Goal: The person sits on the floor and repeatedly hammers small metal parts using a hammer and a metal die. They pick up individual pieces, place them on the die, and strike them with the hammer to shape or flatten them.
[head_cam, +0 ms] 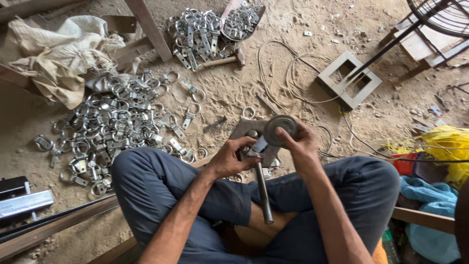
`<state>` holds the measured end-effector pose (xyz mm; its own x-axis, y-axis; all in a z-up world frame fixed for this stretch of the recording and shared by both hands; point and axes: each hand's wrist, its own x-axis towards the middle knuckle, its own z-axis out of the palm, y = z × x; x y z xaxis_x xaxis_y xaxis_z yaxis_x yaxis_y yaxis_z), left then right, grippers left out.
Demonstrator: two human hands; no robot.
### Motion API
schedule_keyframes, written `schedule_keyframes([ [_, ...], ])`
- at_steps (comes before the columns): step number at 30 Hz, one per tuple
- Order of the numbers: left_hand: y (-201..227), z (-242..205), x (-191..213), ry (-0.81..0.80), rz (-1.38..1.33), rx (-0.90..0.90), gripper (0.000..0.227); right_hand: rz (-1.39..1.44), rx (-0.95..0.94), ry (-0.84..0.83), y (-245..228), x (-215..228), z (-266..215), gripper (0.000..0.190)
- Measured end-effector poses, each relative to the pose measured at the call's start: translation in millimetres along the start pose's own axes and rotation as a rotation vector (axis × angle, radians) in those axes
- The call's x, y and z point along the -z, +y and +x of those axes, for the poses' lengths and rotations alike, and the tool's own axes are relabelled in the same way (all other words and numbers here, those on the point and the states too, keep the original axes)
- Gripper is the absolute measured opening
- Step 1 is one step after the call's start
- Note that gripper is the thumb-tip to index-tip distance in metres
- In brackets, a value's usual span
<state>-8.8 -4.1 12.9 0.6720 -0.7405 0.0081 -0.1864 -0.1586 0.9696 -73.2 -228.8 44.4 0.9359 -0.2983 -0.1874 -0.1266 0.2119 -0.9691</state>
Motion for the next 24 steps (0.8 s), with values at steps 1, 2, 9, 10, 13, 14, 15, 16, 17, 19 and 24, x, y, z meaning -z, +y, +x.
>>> schedule_keyframes([
  [1, 1, 1, 0, 0.006, -0.003, 0.019, 0.047, 0.027, -0.035, 0.008, 2, -3, 0, 0.054],
  [2, 2, 1, 0, 0.012, -0.006, 0.039, 0.049, -0.054, -0.080, -0.008, 4, -6, -1, 0.061],
  [9, -11, 2, 3, -0.012, 0.027, 0.055, 0.040, -0.342, 0.010, 0.049, -9, -20, -1, 0.093],
  [10, -12, 3, 2, -0.005, 0.003, 0.029, 0.039, -0.351, 0.084, 0.092, -13, -21, -3, 0.098],
  [13, -8, 0, 4, 0.006, -0.054, 0.053, 0.038, -0.855, 0.607, -0.009, -12, -26, -3, 0.063],
  [14, -7, 0, 5, 0.007, -0.071, 0.076, 0.039, -0.985, 0.642, -0.088, -10, -28, -7, 0.056],
  [15, -5, 0, 5, 0.005, -0.126, 0.051, 0.039, -1.115, 0.674, -0.167, -7, -32, -13, 0.049],
  [16, -3, -1, 6, 0.003, -0.181, 0.027, 0.039, -1.245, 0.704, -0.248, -6, -34, -16, 0.044],
  [17, -2, -2, 7, -0.001, -0.234, 0.004, 0.039, -1.230, 0.694, -0.260, -6, -35, -15, 0.045],
  [19, -2, -3, 10, 0.002, -0.231, 0.021, 0.041, -1.199, 0.673, -0.285, -6, -36, -11, 0.048],
  [24, -4, -7, 10, -0.017, -0.195, 0.044, 0.042, -1.160, 0.649, -0.374, -10, -32, -8, 0.051],
])
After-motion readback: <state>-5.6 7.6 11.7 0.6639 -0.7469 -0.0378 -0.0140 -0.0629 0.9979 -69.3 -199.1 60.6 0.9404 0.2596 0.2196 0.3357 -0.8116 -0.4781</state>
